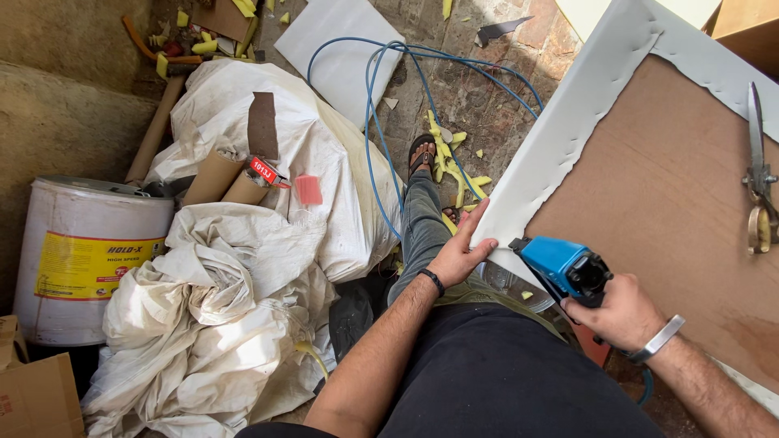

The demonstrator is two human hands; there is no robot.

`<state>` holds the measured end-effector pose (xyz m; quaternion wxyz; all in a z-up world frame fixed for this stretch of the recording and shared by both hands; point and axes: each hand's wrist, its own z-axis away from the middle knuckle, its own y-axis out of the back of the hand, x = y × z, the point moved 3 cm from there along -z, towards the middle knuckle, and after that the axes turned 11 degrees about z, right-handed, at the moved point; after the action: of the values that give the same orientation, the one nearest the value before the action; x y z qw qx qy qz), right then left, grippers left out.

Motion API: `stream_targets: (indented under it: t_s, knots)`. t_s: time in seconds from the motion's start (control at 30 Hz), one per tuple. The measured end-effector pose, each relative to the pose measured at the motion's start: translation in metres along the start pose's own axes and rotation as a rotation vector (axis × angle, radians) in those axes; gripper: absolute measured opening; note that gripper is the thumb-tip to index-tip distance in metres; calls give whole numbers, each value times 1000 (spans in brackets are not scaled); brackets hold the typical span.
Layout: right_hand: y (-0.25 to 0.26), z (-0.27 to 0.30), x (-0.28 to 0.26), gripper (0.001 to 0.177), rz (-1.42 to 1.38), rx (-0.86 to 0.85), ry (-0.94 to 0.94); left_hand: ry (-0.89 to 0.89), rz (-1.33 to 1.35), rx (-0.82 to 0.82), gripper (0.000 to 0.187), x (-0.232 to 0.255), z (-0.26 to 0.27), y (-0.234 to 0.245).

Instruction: The person trims excess white fabric from a rectangular board using shears, then uses a pneumatic nail gun to staple the fabric edges to the board. The person flips the board over to show the finished side.

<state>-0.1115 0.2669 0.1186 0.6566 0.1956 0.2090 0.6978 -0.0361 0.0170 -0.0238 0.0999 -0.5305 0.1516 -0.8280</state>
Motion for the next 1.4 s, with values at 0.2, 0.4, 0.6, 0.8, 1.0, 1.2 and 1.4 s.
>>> stream_targets:
  t_s: [0.2, 0.4, 0.6, 0.8, 1.0, 1.2, 1.4]
  knots:
    - [0, -3, -31, 42, 138, -14, -6, 5, -35, 7, 79, -5, 0, 0]
    - [5, 7, -38, 39, 191, -4, 19, -32, -71, -31, 75, -10, -4, 4]
    - [-3, 13, -54, 35, 93, 104, 160, -38, -105, -52, 72, -4, -2, 8]
    - [-1, 8, -53, 40, 145, -14, 1, 59, 60, -85, 72, 8, 0, 6]
    - [22, 1, -43, 38, -44, 45, -108, 28, 22, -93, 71, 7, 0, 5]
    - [31, -5, -43, 26, -156, 110, -22, 50, 92, -115, 73, 6, 0, 7]
    - [12, -3, -36, 34, -87, 14, -68, 11, 16, -123, 74, 17, 2, 9]
